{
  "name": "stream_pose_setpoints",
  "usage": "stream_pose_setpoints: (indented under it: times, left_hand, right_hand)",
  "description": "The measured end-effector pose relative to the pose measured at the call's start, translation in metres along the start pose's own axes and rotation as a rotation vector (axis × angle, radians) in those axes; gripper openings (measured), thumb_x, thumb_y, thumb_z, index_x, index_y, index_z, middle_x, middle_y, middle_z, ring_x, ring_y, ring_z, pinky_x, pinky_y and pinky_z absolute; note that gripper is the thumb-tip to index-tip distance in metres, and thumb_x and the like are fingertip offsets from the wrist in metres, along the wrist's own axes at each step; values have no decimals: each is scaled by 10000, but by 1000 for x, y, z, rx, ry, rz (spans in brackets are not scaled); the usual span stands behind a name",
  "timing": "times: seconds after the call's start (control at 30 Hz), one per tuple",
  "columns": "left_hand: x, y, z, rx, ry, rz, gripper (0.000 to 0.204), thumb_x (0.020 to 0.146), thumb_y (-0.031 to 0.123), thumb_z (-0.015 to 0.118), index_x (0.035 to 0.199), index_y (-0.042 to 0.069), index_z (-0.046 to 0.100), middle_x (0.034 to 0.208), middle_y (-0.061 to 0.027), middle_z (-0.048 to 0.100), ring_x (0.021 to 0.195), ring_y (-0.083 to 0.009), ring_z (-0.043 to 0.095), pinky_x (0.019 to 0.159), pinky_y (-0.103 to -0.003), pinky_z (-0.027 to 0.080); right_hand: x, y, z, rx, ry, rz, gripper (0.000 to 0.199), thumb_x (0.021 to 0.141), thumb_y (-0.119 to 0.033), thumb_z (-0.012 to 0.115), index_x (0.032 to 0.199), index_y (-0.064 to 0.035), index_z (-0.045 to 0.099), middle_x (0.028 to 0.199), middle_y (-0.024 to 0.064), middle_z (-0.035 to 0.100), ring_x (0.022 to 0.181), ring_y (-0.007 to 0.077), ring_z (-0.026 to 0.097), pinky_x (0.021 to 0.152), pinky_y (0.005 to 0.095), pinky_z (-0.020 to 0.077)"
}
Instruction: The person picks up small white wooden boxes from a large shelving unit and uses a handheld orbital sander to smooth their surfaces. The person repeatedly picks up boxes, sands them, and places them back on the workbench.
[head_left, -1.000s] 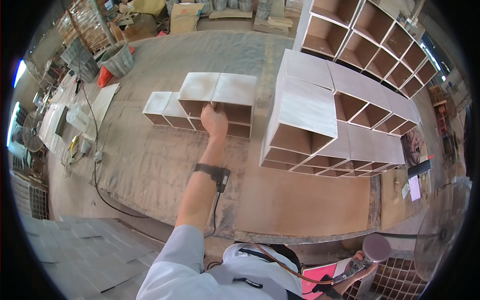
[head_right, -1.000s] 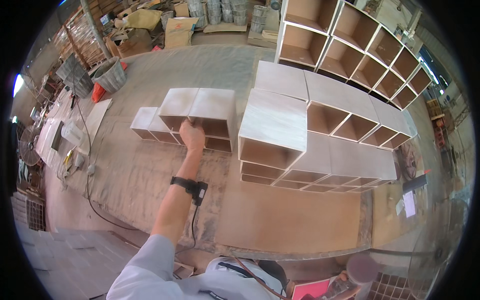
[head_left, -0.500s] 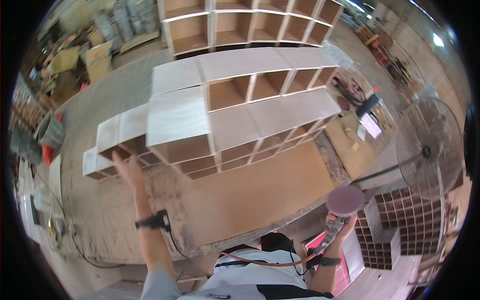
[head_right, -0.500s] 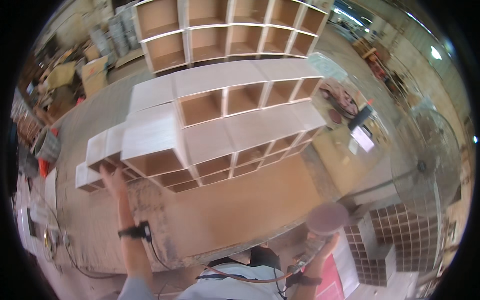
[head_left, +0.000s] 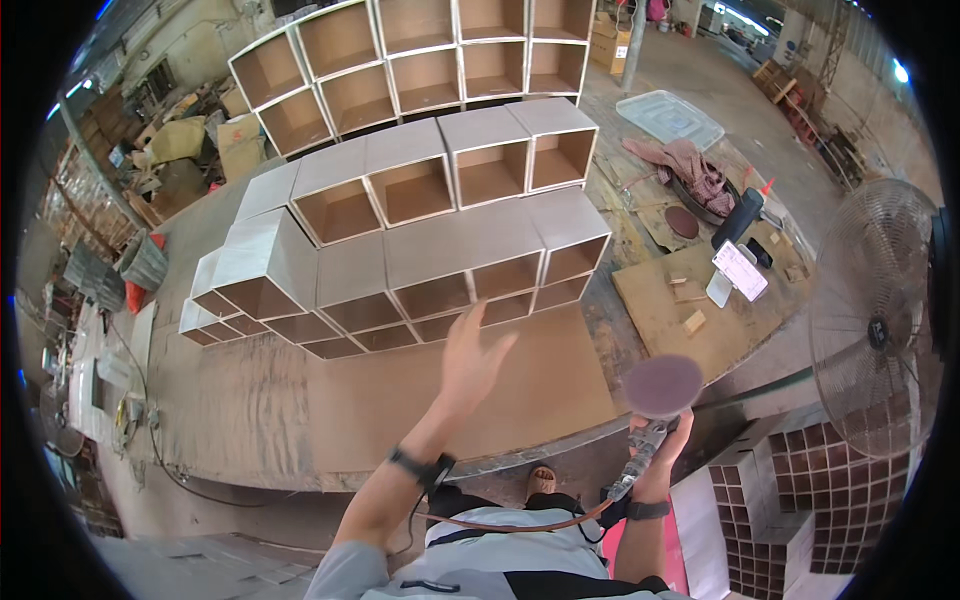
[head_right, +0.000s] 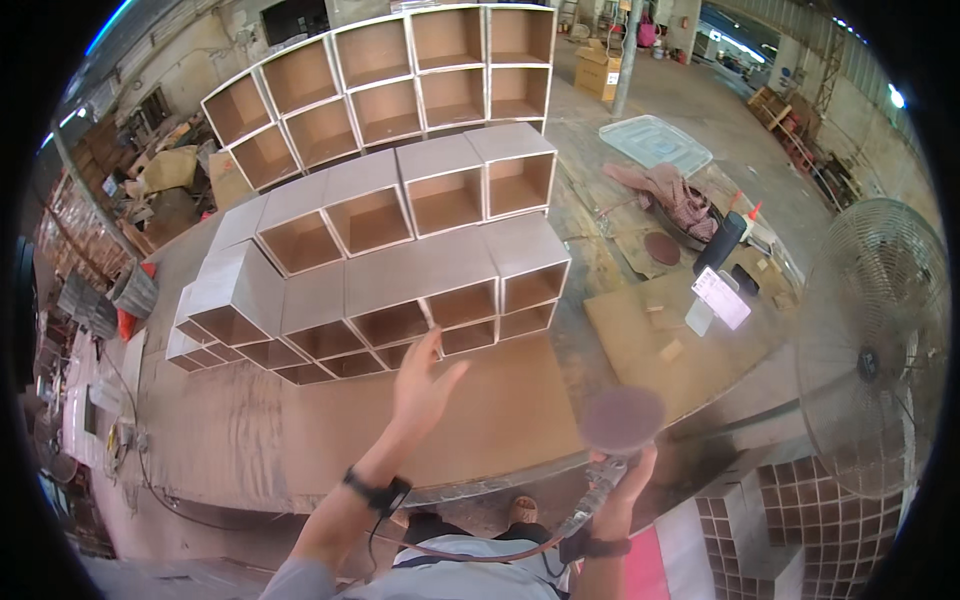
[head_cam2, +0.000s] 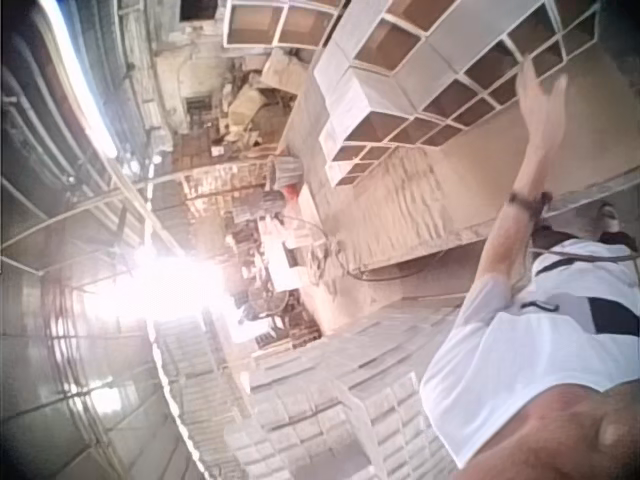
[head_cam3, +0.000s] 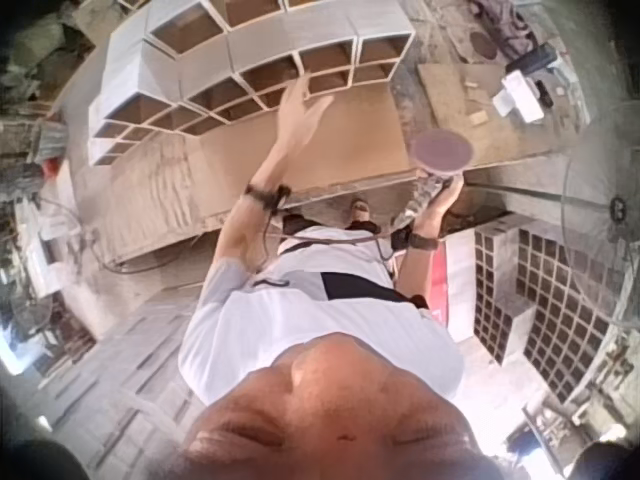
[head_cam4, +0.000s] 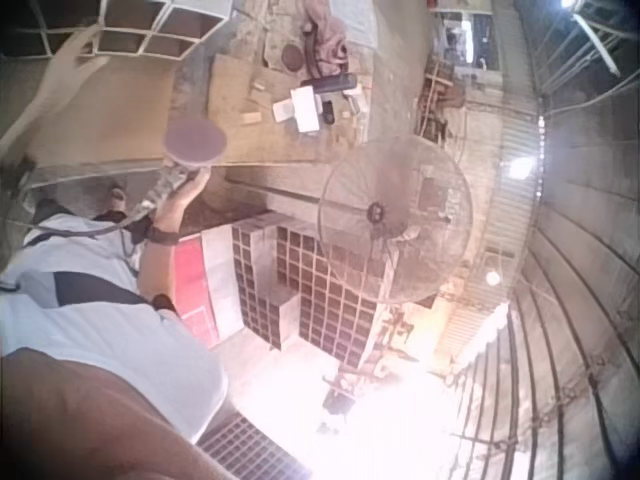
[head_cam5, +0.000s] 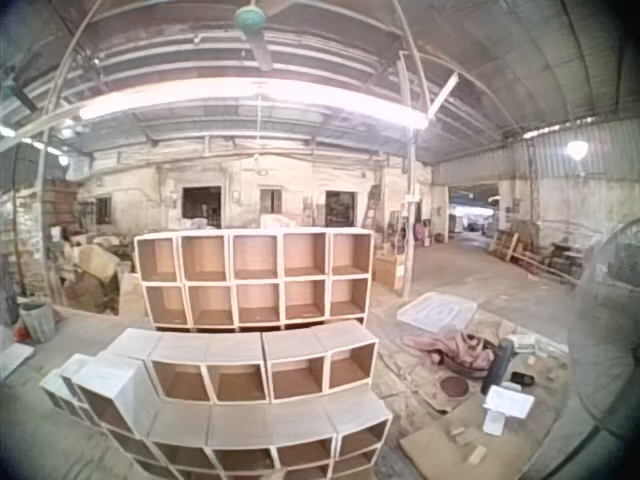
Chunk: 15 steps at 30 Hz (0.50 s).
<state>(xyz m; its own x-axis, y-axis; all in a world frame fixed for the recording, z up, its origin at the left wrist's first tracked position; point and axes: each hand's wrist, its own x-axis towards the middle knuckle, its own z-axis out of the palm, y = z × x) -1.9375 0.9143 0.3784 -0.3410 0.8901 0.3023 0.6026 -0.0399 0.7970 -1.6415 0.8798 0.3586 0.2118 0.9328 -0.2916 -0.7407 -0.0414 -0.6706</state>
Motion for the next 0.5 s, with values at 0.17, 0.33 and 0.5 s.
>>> stream_pose_setpoints:
  times: [0.17, 0.33, 0.5]
  left_hand:
    - [84, 34, 82, 125, -13, -194, 796, 811, 528, 698, 1362, -5, 483, 1241, -281, 588, 1169, -435, 552, 978, -460, 456]
    - [118, 30, 107, 194, 62, -189, 574, 876, 466, 647, 1121, -52, 616, 981, -277, 678, 957, -450, 640, 832, -480, 515]
    - [119, 39, 118, 361, 140, -229, 423, 931, 356, 551, 858, -35, 692, 851, -266, 678, 838, -417, 669, 773, -489, 521]
  right_hand:
    - [18, -49, -39, 13, -76, -23, 396, 972, -410, 418, 1023, -48, 570, 825, 49, 591, 643, 148, 555, 519, 269, 425]
    - [19, -82, -83, -80, -13, -23, 413, 998, -414, 405, 1083, -47, 575, 882, 28, 607, 766, 125, 578, 660, 272, 471]
    - [42, -89, -123, 51, -17, -2, 477, 959, -477, 429, 1064, -36, 578, 811, 68, 612, 624, 161, 580, 480, 272, 445]
